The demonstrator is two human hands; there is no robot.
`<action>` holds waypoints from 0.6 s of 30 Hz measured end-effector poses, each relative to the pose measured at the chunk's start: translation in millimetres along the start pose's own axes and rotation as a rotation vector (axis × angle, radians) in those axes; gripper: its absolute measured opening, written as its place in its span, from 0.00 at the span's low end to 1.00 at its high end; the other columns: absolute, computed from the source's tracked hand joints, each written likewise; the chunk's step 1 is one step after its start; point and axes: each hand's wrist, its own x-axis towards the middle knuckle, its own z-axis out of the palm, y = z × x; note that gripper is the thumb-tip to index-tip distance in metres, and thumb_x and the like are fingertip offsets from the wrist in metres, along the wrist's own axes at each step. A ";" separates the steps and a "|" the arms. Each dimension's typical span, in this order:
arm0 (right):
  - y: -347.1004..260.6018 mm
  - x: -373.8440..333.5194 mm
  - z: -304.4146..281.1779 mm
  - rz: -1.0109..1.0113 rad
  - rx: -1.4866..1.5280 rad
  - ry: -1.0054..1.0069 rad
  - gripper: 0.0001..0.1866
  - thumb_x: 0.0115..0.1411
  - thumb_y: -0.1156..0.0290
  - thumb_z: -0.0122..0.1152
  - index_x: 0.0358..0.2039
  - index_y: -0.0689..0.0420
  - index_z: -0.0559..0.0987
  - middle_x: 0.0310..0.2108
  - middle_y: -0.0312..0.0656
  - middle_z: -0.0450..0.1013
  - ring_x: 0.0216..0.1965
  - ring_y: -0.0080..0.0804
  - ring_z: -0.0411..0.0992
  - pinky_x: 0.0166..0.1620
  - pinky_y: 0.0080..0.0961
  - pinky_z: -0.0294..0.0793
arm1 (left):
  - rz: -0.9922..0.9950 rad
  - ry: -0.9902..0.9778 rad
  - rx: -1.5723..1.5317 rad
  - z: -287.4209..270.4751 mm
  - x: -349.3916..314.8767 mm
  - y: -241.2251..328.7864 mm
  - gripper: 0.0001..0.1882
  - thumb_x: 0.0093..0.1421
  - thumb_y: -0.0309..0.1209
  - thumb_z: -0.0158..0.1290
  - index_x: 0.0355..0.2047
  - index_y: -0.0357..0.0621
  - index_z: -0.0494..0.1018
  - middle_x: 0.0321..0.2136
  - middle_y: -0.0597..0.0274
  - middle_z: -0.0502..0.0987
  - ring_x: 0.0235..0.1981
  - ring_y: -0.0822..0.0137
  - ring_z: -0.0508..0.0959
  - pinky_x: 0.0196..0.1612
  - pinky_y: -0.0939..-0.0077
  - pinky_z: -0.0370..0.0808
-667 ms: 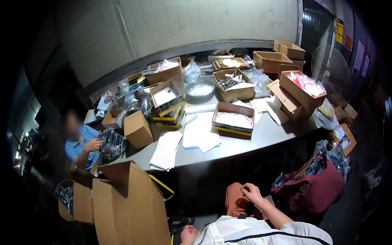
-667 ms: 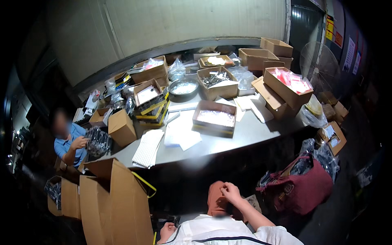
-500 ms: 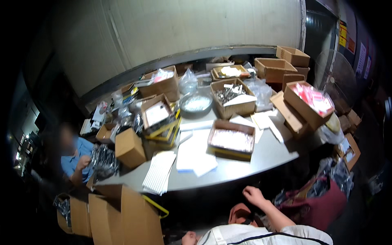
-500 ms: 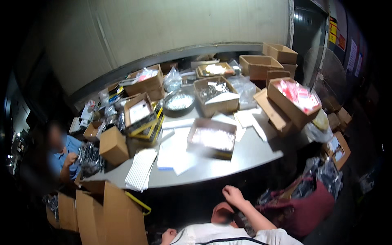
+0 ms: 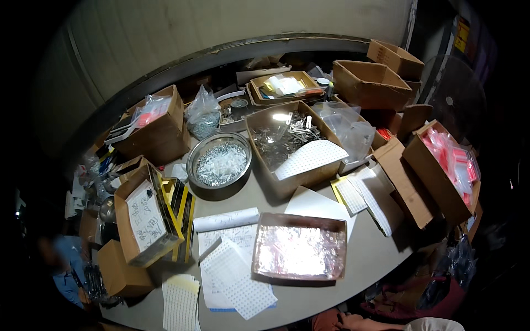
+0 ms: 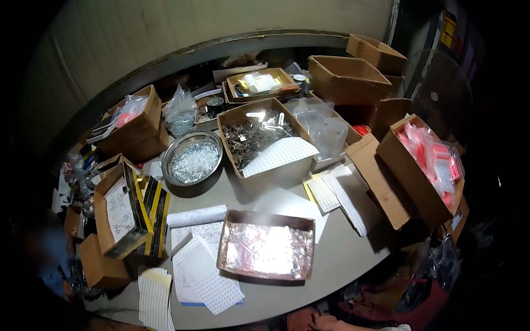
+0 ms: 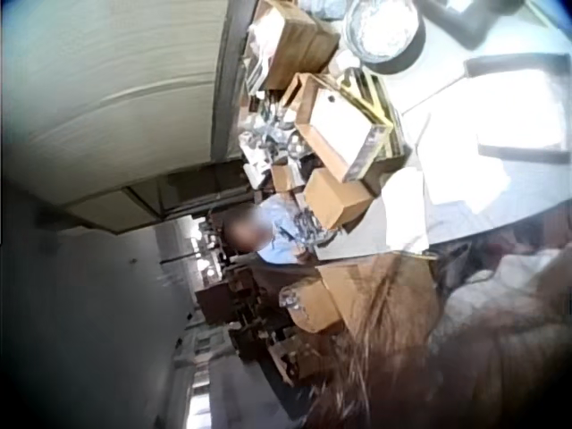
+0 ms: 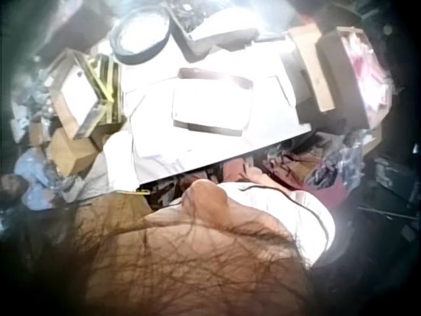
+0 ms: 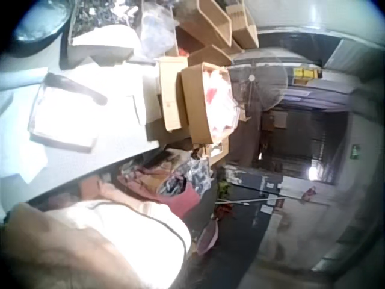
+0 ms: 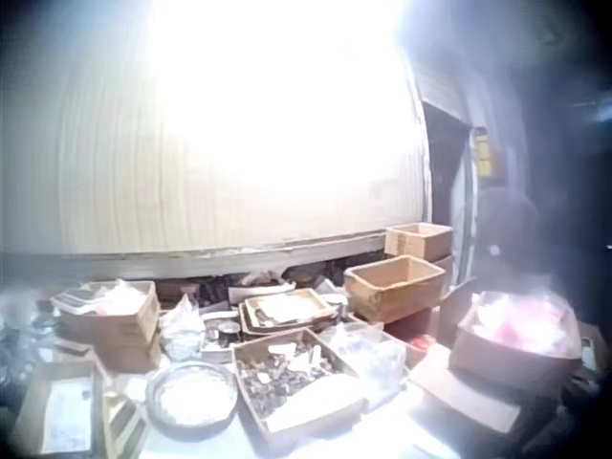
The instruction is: The person peels small stickers from a sheet and places them into a small plastic bag. They handle the sticker sheet and the bag repeatedly, peeling stickers one by one and dropping them into the bag.
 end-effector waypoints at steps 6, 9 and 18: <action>-91.6 -73.8 -53.4 0.110 0.200 0.198 0.45 0.64 0.34 0.53 0.71 0.52 0.61 0.60 0.64 0.70 0.53 0.65 0.75 0.50 0.57 0.77 | 0.054 -0.036 0.012 -50.1 77.3 19.5 0.12 0.66 0.40 0.58 0.44 0.47 0.80 0.38 0.52 0.85 0.40 0.56 0.85 0.47 0.60 0.80; -94.7 -78.2 -46.4 0.072 0.148 0.241 0.45 0.64 0.34 0.53 0.71 0.52 0.63 0.60 0.64 0.69 0.55 0.65 0.74 0.52 0.57 0.77 | 0.052 -0.047 -0.015 -63.5 95.1 20.8 0.13 0.66 0.40 0.58 0.44 0.46 0.80 0.39 0.52 0.85 0.40 0.56 0.85 0.47 0.60 0.80; -124.3 -105.3 -70.6 0.105 0.166 0.302 0.31 0.64 0.47 0.56 0.62 0.54 0.74 0.56 0.59 0.74 0.51 0.61 0.77 0.52 0.52 0.77 | 0.019 -0.077 -0.062 -82.0 122.3 13.1 0.14 0.67 0.39 0.57 0.46 0.44 0.80 0.40 0.50 0.84 0.41 0.55 0.84 0.47 0.60 0.80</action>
